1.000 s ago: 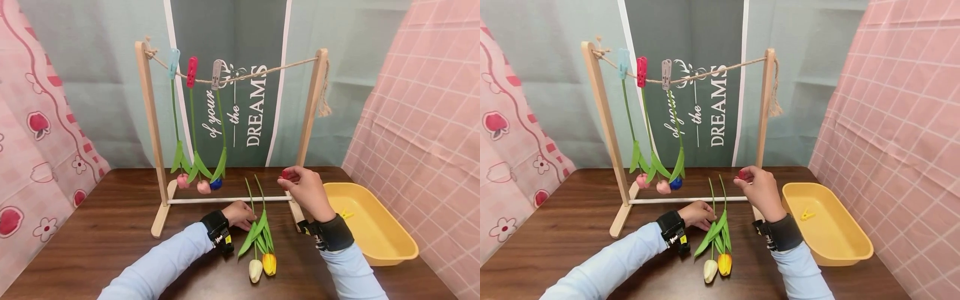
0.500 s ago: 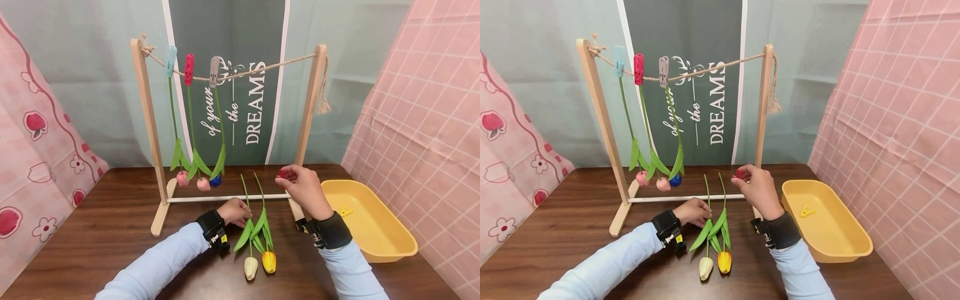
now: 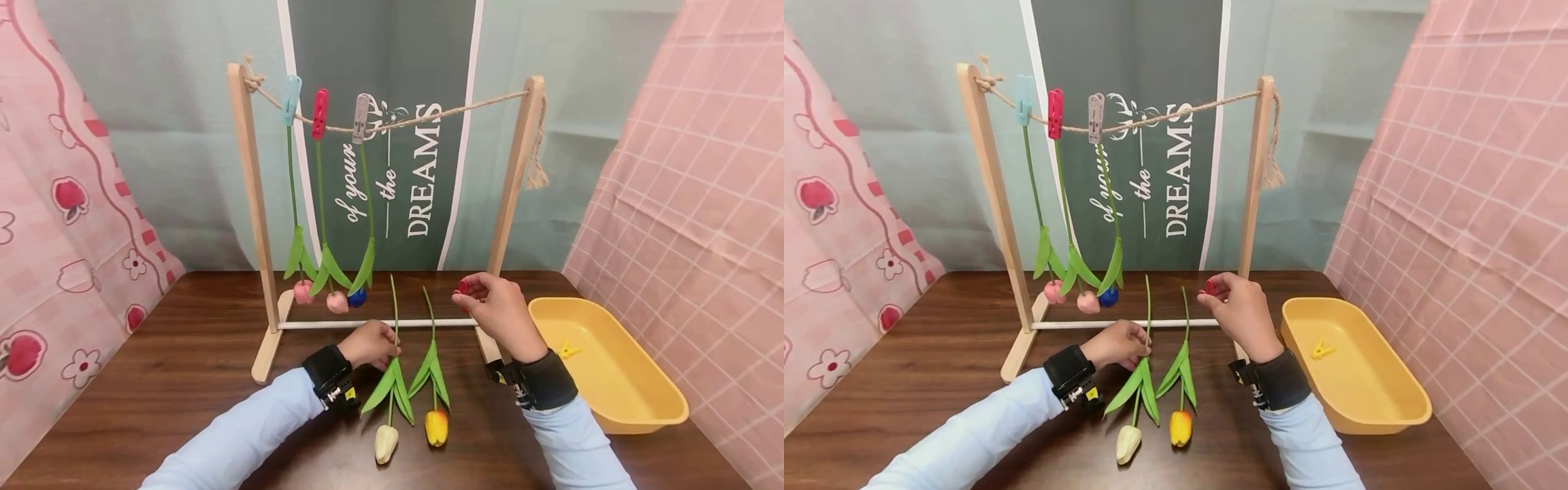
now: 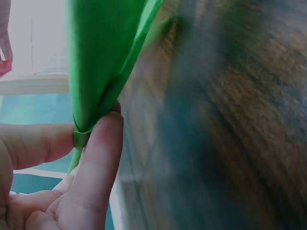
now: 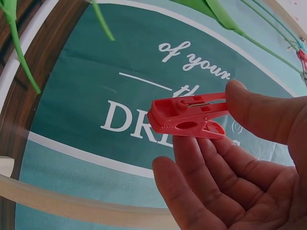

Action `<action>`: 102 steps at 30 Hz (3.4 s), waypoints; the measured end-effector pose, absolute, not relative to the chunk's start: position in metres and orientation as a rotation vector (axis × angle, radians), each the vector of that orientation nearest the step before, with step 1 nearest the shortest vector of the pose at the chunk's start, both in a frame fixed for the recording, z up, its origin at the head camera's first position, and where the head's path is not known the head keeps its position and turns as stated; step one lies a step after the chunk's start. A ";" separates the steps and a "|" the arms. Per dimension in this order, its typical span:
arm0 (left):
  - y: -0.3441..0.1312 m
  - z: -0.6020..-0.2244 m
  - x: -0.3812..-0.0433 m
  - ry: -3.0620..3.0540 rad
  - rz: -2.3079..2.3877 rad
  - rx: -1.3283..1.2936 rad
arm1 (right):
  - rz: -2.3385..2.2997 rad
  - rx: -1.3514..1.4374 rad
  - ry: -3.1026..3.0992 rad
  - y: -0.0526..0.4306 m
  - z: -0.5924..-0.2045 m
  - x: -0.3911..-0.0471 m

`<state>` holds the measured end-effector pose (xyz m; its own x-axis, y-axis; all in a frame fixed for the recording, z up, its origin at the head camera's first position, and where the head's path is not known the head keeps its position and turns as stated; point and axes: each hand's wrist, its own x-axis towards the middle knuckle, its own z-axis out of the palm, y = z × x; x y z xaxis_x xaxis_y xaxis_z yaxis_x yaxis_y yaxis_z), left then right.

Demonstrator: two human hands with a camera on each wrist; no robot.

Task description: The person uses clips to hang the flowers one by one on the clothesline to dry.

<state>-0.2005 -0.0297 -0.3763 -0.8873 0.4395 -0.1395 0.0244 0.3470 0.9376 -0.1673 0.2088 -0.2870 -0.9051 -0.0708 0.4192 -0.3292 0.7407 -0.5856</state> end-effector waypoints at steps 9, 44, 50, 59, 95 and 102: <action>-0.043 -0.358 -0.187 2.300 1.582 0.526 | 0.938 0.317 -2.565 0.205 -0.289 -0.166; -0.038 -0.276 -0.162 2.622 1.604 1.034 | 1.005 0.501 -2.101 0.198 -0.219 -0.158; -0.035 -0.258 -0.169 2.733 1.606 1.058 | 1.006 0.555 -2.019 0.192 -0.198 -0.158; -0.029 -0.242 -0.180 2.820 1.634 1.063 | 1.008 0.595 -1.991 0.182 -0.174 -0.156; -0.022 -0.217 -0.213 2.892 1.704 0.947 | 1.300 0.766 -1.878 0.128 -0.072 -0.191; -0.021 -0.217 -0.214 2.902 1.700 0.930 | 1.275 0.740 -1.899 0.121 -0.066 -0.202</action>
<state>-0.2141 -0.0214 -0.2166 -0.8022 0.2641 0.5355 0.5962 0.4018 0.6950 -0.2019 0.1211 -0.0659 -0.5755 -0.0668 0.8151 -0.7797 0.3456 -0.5222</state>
